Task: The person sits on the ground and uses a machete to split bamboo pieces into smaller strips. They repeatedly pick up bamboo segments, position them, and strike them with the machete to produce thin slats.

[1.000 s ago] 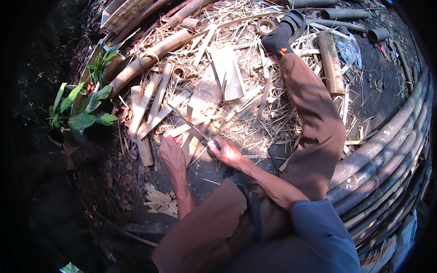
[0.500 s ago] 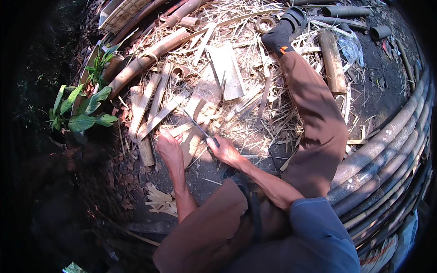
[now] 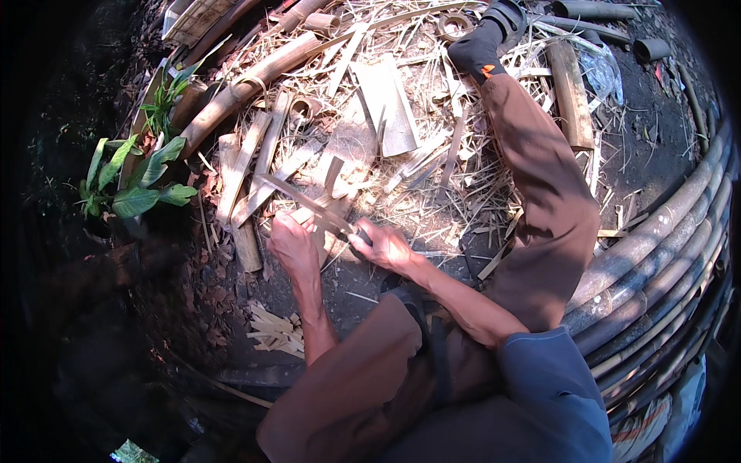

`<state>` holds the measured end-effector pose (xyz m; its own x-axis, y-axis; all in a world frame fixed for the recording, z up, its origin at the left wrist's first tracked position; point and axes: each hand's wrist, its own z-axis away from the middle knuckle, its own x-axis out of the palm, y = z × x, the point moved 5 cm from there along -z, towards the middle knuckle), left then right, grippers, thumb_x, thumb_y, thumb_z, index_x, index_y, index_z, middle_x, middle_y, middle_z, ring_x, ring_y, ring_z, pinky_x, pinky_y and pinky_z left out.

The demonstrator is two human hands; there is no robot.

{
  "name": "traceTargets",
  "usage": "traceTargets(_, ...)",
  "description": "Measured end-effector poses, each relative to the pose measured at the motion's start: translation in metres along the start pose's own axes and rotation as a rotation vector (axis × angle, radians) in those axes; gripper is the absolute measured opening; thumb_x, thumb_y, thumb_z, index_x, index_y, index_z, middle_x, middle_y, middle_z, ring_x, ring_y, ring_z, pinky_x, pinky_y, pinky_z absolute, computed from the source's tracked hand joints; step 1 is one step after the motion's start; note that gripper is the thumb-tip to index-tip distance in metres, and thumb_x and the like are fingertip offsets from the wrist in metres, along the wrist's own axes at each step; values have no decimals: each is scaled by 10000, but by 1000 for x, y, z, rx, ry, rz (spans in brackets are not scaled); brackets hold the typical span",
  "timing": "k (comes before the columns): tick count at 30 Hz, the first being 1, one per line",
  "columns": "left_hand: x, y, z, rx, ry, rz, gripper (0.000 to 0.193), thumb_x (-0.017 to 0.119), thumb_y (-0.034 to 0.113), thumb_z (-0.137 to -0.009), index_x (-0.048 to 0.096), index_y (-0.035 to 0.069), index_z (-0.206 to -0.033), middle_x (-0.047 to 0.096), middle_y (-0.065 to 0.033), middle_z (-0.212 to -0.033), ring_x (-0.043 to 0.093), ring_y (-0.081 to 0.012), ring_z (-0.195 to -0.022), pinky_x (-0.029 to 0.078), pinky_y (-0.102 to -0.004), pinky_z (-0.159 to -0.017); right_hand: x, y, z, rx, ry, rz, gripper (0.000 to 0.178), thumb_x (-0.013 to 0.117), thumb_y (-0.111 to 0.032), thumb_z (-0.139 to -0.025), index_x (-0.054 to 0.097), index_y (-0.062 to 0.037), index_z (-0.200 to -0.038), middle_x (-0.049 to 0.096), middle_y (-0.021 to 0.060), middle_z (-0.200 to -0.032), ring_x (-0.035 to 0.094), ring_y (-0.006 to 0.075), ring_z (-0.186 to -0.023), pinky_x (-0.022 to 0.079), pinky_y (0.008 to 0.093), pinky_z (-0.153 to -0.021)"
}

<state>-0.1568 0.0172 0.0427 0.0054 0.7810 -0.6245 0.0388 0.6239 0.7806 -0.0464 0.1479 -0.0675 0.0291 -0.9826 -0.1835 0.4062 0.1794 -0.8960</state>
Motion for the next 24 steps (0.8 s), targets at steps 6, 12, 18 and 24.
traceTargets(6,-14,-15,-10,-191,47,138,302,398,128,-1001,543,-124,-921,687,-209,-812,720,-237,-711,593,-308,-623,13,6,-6,162,15,-271,507,472,-489,-968,578,6,-977,594,214,-750,605,292,-738,465,456,-694)
traceTargets(12,-1,-3,0,-101,1,22,335,364,146,-1019,555,-105,-906,676,-226,-792,723,-252,-712,605,-297,-622,5,36,-16,80,92,-104,484,467,-494,-969,510,-13,-930,563,160,-641,602,330,-652,456,457,-634)
traceTargets(18,-18,-16,-4,-133,40,66,401,327,178,-1032,542,-113,-860,674,-217,-792,720,-259,-718,612,-311,-614,16,-11,3,-48,106,-198,413,517,-423,-964,535,-10,-962,574,203,-659,618,346,-667,453,457,-643)
traceTargets(24,-7,-9,-3,-149,11,93,346,368,160,-1019,540,-124,-920,683,-219,-851,723,-258,-741,604,-311,-608,3,31,-19,131,81,-94,485,456,-472,-976,555,2,-947,577,229,-714,605,367,-699,456,481,-673)
